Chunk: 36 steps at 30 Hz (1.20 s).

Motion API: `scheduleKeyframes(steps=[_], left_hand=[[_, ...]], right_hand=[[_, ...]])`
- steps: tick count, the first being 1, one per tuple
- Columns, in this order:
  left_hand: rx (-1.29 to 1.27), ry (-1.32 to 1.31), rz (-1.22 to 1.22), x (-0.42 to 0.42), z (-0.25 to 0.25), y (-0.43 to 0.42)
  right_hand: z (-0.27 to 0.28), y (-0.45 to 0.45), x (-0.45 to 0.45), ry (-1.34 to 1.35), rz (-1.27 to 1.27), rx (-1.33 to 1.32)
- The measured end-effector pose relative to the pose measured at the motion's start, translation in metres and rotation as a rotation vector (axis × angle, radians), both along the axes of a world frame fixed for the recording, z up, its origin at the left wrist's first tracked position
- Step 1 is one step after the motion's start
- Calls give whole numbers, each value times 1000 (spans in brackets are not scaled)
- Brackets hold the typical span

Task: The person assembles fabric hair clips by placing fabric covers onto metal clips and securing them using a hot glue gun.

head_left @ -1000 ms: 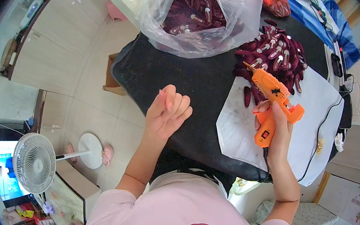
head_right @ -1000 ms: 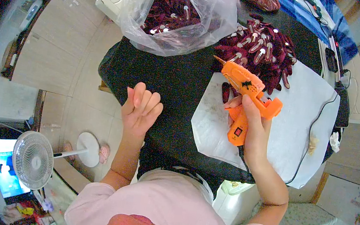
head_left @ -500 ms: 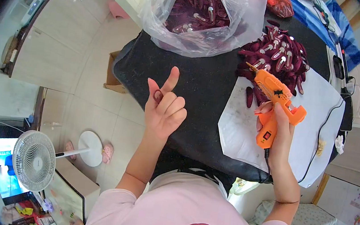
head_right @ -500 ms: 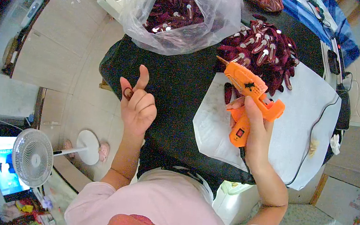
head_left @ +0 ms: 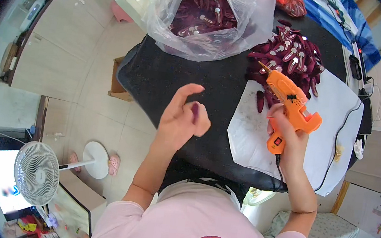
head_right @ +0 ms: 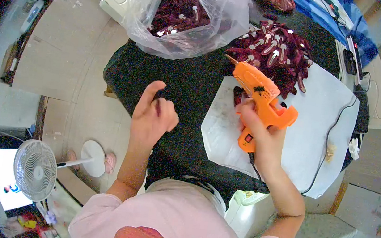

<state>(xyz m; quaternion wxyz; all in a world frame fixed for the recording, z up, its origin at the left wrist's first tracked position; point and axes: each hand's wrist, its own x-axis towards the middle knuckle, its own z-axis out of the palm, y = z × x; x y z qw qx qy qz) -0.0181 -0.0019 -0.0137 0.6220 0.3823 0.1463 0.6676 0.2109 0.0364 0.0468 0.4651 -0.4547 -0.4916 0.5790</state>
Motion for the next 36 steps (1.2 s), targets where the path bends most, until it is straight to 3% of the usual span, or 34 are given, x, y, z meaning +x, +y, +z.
scheduleKeyframes(steps=[1,3,5,9,13,17,22,26,29,36], left_hand=[[-68,227,103,4,6,-5],[238,881,413,15,15,-3],[443,1193,603,22,16,0],[552,1171,744,25,17,4],[715,1314,869,22,25,0],[779,1356,888,24,29,-2],[892,1399,923,26,33,-3],[894,1406,940,32,31,-6],[911,1422,916,34,33,-8],[928,1435,893,35,29,-6]], right_hand=[[0,-1,-1,6,23,19],[-3,-2,3,75,83,-28],[-2,-6,4,51,152,-30],[-1,-9,6,4,243,9],[-5,-13,4,61,291,55],[-13,-16,0,48,280,104],[-11,-15,-1,83,299,-16],[-9,-12,2,36,356,-118],[-13,-12,-1,181,349,-68],[-9,-12,3,93,307,-107]])
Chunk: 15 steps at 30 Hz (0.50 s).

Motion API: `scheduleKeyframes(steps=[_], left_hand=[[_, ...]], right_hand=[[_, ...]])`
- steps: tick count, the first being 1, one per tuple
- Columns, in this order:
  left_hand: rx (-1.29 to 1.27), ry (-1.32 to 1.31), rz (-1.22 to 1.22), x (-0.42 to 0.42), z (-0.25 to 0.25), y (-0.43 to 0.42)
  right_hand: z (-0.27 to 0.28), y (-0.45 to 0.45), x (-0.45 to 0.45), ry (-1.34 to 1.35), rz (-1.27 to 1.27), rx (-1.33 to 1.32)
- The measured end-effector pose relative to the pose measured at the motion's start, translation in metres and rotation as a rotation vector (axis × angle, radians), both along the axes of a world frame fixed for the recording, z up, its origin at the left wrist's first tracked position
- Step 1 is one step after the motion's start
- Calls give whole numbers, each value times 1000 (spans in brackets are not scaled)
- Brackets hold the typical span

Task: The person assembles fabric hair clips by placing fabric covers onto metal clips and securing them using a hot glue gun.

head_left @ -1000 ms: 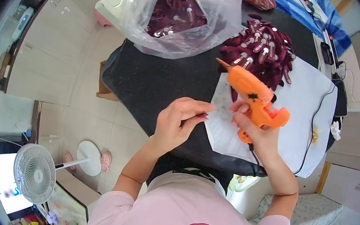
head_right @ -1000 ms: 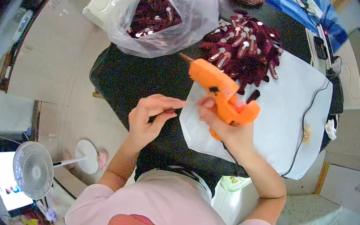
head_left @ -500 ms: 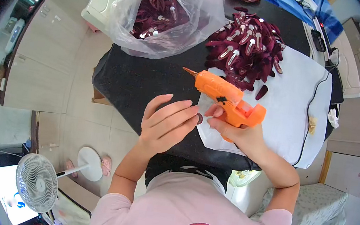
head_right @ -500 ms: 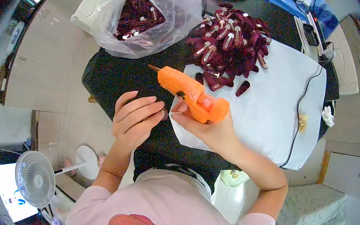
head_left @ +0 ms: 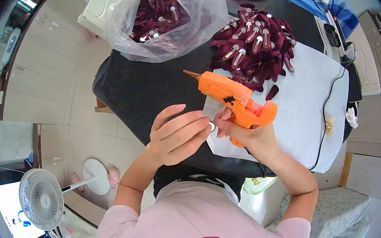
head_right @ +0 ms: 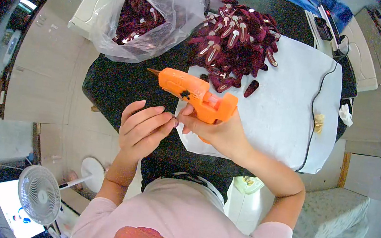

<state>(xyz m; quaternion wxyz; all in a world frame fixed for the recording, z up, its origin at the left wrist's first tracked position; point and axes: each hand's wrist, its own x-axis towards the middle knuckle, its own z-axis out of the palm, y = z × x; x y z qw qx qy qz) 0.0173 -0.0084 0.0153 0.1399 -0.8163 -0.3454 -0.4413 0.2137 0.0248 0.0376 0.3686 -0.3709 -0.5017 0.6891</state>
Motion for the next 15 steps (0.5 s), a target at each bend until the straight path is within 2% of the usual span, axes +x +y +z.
scheduleKeyframes(steps=[5,8,15], left_hand=[[5,9,-1,-1,-1,0],[20,21,-18,-3,0,2],[20,-24,-19,0,0,3]], right_hand=[[-1,-1,0,-1,-2,33],[-5,-2,-4,157,-11,71],[0,-1,0,13,38,20]])
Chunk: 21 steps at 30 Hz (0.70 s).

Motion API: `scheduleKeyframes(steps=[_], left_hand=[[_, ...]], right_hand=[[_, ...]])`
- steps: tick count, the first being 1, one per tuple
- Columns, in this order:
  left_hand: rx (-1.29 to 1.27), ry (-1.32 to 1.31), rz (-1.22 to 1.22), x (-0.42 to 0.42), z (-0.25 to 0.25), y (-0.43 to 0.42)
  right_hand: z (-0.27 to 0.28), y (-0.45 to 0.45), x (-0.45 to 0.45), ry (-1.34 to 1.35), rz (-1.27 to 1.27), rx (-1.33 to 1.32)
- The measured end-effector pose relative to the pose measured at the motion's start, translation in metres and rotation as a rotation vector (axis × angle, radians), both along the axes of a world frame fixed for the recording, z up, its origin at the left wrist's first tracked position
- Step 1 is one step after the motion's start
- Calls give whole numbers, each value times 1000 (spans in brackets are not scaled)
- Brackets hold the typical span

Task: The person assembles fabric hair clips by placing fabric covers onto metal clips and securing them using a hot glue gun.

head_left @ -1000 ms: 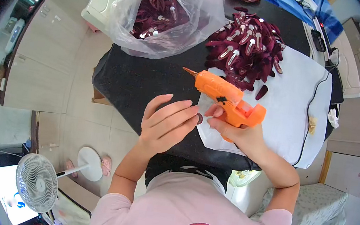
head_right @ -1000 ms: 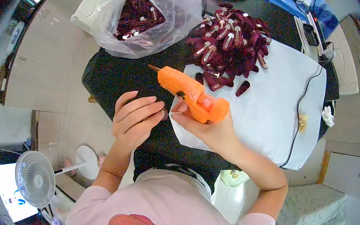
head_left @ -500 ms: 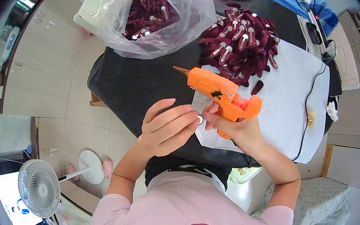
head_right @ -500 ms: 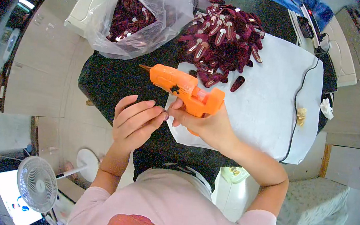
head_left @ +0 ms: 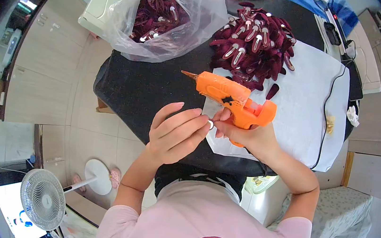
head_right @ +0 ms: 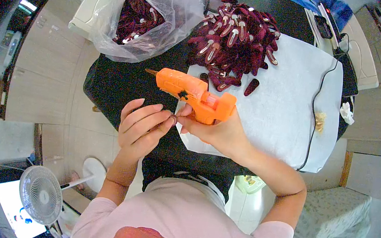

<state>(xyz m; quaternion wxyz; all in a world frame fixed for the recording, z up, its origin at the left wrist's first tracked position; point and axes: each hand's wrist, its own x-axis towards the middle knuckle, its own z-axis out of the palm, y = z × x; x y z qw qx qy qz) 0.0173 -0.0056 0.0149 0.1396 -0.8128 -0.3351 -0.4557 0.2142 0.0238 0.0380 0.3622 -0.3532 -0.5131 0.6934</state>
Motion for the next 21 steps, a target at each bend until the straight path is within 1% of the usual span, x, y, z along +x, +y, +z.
scheduleKeyframes(steps=[5,8,11,21], left_hand=[[-2,-11,-4,1,0,0],[-13,-32,27,3,3,0],[-11,-51,21,4,1,1],[-35,-72,3,3,-1,-1]], right_hand=[[-3,-1,-2,93,-36,30],[-4,-1,-1,48,-30,33],[-2,1,-1,57,-2,26],[2,5,0,104,51,-103]])
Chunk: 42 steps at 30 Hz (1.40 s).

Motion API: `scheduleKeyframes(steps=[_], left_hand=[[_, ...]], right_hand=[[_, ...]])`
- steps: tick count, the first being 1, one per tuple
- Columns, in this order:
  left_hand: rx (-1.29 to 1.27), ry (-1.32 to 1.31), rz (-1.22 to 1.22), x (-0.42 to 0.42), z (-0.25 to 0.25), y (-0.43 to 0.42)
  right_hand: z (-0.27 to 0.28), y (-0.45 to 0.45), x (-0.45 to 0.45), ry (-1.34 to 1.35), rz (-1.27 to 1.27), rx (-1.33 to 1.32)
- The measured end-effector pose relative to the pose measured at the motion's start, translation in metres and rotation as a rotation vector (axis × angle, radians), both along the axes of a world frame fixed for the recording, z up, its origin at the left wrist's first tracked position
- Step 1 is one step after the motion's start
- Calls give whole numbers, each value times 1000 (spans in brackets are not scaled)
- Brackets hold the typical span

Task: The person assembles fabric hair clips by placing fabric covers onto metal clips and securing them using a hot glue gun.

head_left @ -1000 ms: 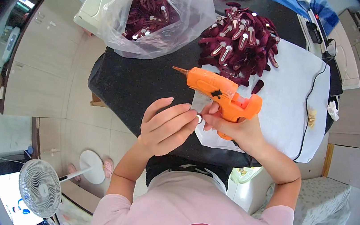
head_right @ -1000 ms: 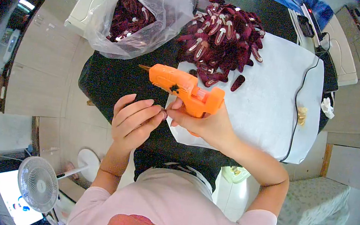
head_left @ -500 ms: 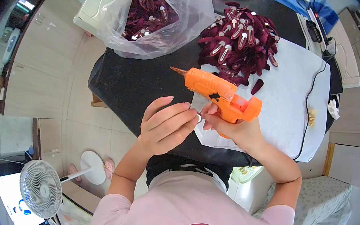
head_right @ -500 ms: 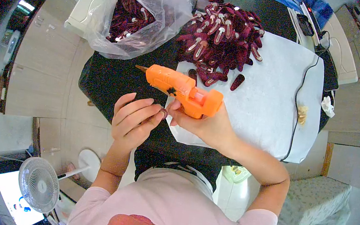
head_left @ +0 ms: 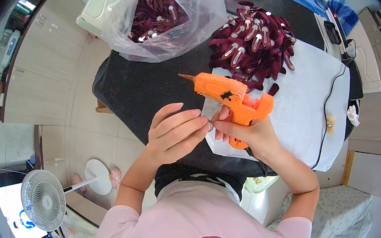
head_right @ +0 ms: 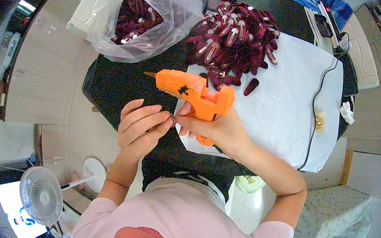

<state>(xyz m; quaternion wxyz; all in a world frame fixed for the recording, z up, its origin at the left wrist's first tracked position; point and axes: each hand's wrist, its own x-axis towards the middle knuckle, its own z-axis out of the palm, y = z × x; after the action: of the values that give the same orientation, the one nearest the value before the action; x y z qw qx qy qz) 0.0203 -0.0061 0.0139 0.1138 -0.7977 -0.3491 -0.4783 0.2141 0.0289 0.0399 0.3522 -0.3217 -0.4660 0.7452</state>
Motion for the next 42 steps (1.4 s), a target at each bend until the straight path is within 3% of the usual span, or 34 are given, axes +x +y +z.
scheduleKeyframes(steps=[42], left_hand=[[34,-1,-21,1,-5,3]], right_hand=[[1,1,2,-15,-14,-95]])
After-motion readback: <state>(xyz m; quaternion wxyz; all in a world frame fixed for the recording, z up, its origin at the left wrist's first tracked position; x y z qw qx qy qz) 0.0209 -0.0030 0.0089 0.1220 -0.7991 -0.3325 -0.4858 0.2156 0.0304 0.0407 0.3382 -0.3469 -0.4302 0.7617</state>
